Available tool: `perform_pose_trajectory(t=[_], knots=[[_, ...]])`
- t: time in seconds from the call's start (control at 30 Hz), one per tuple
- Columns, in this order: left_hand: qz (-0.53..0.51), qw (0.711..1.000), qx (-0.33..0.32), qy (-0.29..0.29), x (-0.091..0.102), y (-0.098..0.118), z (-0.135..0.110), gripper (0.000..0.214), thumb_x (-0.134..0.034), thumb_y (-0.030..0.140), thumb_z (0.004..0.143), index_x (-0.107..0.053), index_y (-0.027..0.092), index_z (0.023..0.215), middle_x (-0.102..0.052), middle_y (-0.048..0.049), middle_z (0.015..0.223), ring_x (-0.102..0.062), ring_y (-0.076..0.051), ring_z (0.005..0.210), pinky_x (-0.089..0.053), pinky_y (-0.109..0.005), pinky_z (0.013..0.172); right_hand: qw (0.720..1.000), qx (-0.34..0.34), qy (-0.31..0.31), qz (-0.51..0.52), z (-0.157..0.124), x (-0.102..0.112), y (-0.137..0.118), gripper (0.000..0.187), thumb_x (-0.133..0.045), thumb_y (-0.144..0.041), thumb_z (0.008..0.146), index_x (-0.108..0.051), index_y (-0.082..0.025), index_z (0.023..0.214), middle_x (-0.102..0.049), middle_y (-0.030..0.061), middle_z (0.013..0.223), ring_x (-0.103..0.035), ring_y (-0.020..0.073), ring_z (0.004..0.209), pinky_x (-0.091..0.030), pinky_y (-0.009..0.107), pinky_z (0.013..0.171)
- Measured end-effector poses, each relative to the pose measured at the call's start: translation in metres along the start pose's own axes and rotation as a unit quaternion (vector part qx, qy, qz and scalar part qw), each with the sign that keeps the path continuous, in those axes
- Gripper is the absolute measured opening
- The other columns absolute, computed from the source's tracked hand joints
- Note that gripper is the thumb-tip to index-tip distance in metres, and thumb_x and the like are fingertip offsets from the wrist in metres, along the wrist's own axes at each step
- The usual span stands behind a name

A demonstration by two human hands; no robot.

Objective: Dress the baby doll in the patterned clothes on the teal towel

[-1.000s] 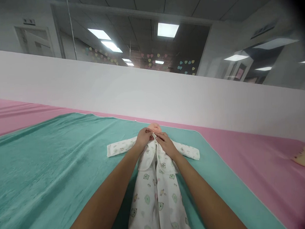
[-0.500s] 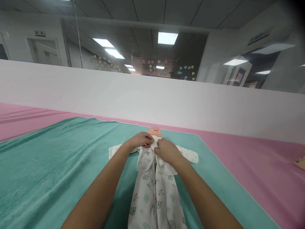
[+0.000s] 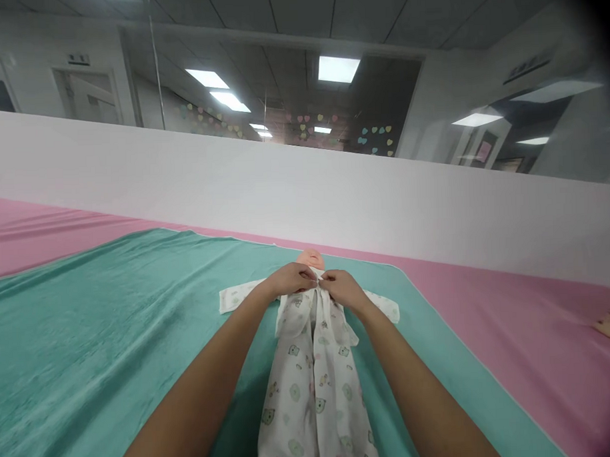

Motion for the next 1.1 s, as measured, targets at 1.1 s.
perform_pose_trajectory(t=[1.1], knots=[[0.153, 0.977, -0.041, 0.143, 0.0, -0.001, 0.014, 0.014, -0.055, 0.025, 0.066, -0.054, 0.017, 0.055, -0.054, -0.0002, 0.062, -0.046, -0.012, 0.056, -0.029, -0.023, 0.05, 0.944, -0.034, -0.003, 0.327, 0.002, -0.014, 0.021, 0.02, -0.064, -0.036, 0.066, -0.059, -0.017, 0.068, -0.042, -0.0051, 0.054, -0.032, 0.0071, 0.047, -0.021, 0.022, 0.044]])
Point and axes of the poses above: each hand's wrist, its own z-axis towards the middle knuckle, its own x-axis out of the back of the hand, y = z × x, the point moved 1 cm from there along z, towards the middle knuckle
